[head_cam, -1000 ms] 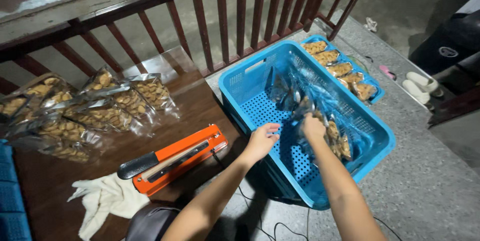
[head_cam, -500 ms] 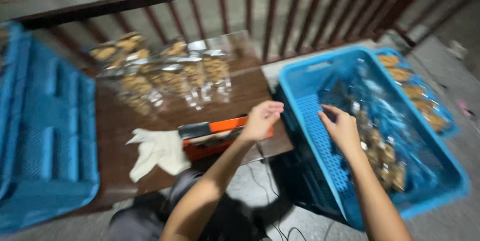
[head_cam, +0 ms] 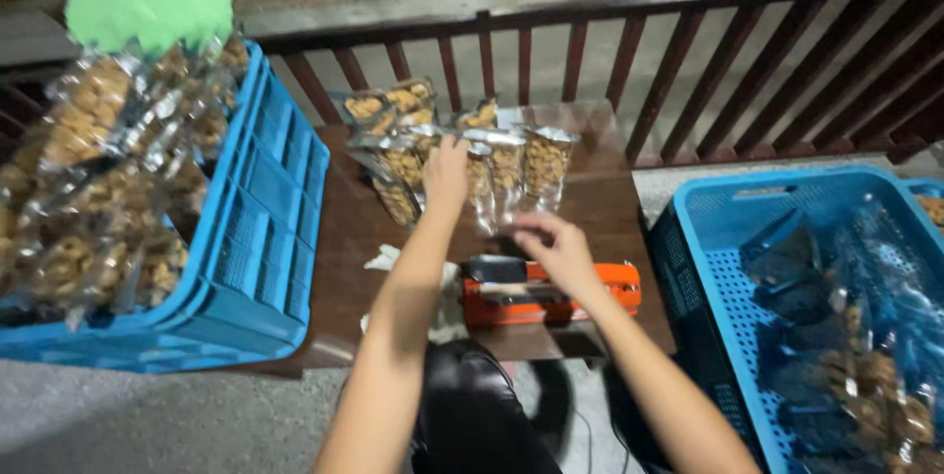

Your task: The person places bags of snacks into a heat sealer to seal them, then transfers the sealed bags into a blue basket. The person repeats this process for multiple snack bags.

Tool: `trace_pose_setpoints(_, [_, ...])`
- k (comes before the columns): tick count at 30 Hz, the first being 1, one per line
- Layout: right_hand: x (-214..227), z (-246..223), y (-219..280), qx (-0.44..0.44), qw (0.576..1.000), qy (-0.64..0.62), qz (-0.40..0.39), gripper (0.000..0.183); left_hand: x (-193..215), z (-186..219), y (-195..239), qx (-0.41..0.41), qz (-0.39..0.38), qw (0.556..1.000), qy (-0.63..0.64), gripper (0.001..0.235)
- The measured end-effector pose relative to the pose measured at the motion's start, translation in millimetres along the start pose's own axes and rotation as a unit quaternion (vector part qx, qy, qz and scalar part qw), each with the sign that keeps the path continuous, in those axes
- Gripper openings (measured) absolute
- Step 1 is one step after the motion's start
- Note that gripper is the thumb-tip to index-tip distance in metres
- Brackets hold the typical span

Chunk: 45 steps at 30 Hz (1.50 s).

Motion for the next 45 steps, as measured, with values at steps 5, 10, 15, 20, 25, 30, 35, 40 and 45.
trace_pose_setpoints(5, [-31.6, 41.3, 3.5, -0.075, 0.997, -0.034, -0.009, 0.028, -46.7, -24.3, 7.5, -0.030, -0.062, 0.991, -0.110, 0.013])
trace_pose_setpoints(10, [-35.5, 52.1, 1.5, -0.079, 0.991, -0.108, 0.010, 0.029, -10.5, -10.5, 15.7, -0.101, 0.074, 0.988, -0.092, 0.043])
trace_pose_setpoints(15, [-21.9, 55.7, 4.5, -0.091, 0.985, -0.141, 0.025, 0.029, -53.0, -12.0, 0.6, -0.109, 0.018, 0.975, -0.195, 0.010])
trace_pose_setpoints(20, [-9.7, 59.6, 8.5, -0.102, 0.971, -0.212, 0.044, 0.035, 0.1, -3.6, -7.9, -0.111, 0.035, 0.990, -0.083, 0.016])
trace_pose_setpoints(25, [-22.2, -5.2, 3.4, 0.016, 0.982, -0.179, 0.051, 0.054, 151.6, 42.8, 4.8, -0.101, 0.185, 0.977, -0.011, 0.026])
trace_pose_setpoints(30, [-22.6, -76.1, 17.6, 0.148, 0.987, -0.026, 0.060, 0.077, 273.2, 123.2, 24.5, -0.174, 0.320, 0.931, 0.005, 0.028])
trace_pose_setpoints(35, [-22.1, -21.0, 86.5, -0.141, 0.954, -0.264, 0.002, 0.090, 280.4, 151.4, 31.1, -0.155, 0.133, 0.977, 0.062, 0.034])
trace_pose_setpoints(40, [16.1, 28.8, 179.3, -0.285, 0.906, -0.309, -0.040, 0.064, 177.3, 117.3, 88.6, -0.102, -0.056, 0.981, 0.158, 0.041])
trace_pose_setpoints(45, [5.3, 77.5, 244.1, -0.536, 0.771, -0.340, 0.050, 0.059, 96.3, 73.2, 150.4, -0.022, -0.079, 0.983, 0.165, 0.023])
Point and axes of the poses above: each hand's wrist, its own y-axis away from the middle knuckle, its own x-axis out of the back of the hand, z = x × y, the point moved 7 cm from there along -y, towards the middle knuckle, and after that the axes turned 5 degrees about z, right-handed, at the moved point
